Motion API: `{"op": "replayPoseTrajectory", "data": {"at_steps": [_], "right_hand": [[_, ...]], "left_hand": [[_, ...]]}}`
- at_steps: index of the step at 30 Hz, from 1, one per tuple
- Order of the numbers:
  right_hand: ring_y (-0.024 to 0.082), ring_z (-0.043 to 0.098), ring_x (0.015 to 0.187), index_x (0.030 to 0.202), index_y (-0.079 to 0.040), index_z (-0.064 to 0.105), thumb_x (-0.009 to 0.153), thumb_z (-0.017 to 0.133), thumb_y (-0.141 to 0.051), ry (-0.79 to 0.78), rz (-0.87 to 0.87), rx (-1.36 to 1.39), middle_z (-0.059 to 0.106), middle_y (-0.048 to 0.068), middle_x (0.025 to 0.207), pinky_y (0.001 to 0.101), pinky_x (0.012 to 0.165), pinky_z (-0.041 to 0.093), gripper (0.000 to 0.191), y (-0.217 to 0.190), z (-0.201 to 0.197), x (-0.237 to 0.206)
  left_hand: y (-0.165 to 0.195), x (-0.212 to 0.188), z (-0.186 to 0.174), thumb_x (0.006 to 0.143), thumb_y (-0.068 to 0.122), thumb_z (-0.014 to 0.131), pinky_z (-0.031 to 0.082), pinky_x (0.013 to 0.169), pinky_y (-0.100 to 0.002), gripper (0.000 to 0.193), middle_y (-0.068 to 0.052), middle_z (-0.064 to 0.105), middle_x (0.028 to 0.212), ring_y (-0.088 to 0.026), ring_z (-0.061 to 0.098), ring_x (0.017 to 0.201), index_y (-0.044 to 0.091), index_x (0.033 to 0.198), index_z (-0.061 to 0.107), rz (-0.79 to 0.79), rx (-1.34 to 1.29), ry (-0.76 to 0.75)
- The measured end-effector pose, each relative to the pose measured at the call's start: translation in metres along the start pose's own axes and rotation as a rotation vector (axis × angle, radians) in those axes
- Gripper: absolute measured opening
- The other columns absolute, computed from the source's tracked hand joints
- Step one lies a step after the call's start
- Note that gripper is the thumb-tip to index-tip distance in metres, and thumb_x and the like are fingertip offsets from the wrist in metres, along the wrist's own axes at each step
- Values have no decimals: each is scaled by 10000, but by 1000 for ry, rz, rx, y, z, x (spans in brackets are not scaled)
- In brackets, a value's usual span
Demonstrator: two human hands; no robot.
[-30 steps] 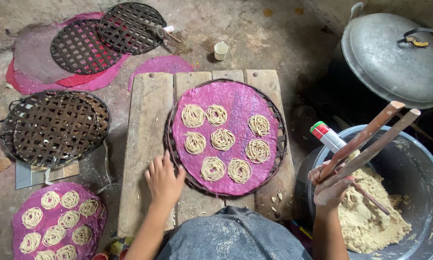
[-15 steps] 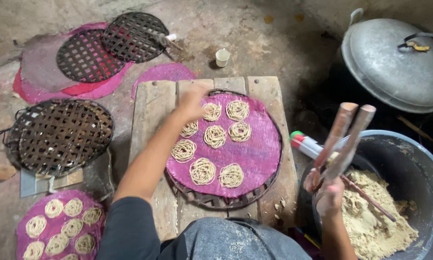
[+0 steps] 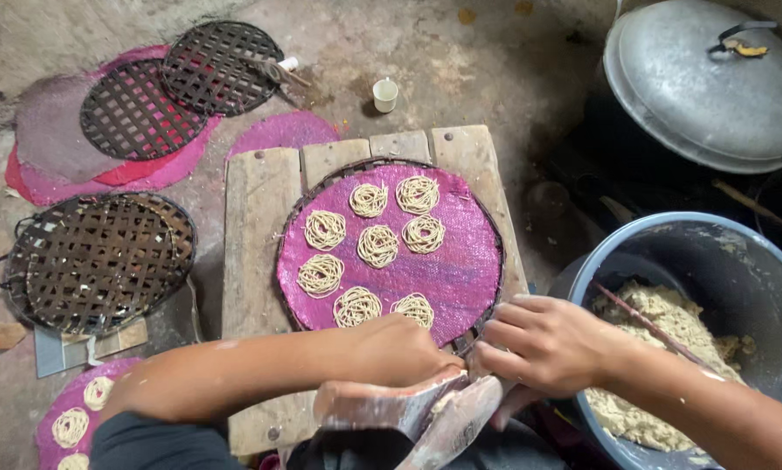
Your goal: The person uses a manual noodle press to extrude dough into thin strands, forming them into circular nests on a pink mat inside a woven basket. They repeatedly scoop dough from a large bowl, load it into the press, and push the plunger to form noodles, then arrange the nests on the mat.
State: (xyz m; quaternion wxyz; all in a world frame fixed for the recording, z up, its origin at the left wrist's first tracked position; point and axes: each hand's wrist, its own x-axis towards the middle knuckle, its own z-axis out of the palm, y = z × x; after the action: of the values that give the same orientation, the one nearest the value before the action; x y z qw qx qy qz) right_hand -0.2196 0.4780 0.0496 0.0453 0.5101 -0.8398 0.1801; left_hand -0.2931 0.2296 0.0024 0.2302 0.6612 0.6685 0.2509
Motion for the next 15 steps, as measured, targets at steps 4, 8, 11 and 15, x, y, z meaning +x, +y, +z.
{"op": "replayPoseTrajectory", "data": {"at_steps": [4, 8, 11, 15], "right_hand": [[277, 582, 654, 857, -50, 596, 1026, 580, -562, -191, 300, 618, 524, 80, 668, 429, 595, 454, 540, -20, 9, -17], [272, 600, 624, 785, -33, 558, 1019, 568, -491, -141, 431, 806, 525, 96, 661, 432, 607, 442, 514, -37, 17, -45], [316, 611, 663, 793, -16, 564, 1033, 596, -459, -46, 430, 836, 513, 123, 678, 429, 626, 440, 505, -47, 17, -73], [307, 664, 748, 855, -29, 617, 1015, 563, -425, 183, 481, 664, 617, 114, 769, 414, 713, 483, 430, -74, 15, -129]], "left_hand": [[23, -10, -12, 998, 267, 513, 499, 446, -481, 212, -109, 574, 524, -329, 616, 431, 123, 986, 668, 6, -22, 16], [25, -2, -20, 1039, 253, 472, 490, 438, -451, 205, -92, 537, 520, -293, 617, 458, 124, 959, 609, 49, 29, 32], [17, 19, -15, 1052, 259, 464, 486, 418, -446, 210, -93, 540, 500, -280, 615, 429, 140, 960, 610, 29, 103, -30], [-9, 59, -7, 1034, 277, 510, 529, 503, -436, 215, -116, 610, 597, -296, 643, 514, 124, 951, 636, -19, 141, -80]]}}
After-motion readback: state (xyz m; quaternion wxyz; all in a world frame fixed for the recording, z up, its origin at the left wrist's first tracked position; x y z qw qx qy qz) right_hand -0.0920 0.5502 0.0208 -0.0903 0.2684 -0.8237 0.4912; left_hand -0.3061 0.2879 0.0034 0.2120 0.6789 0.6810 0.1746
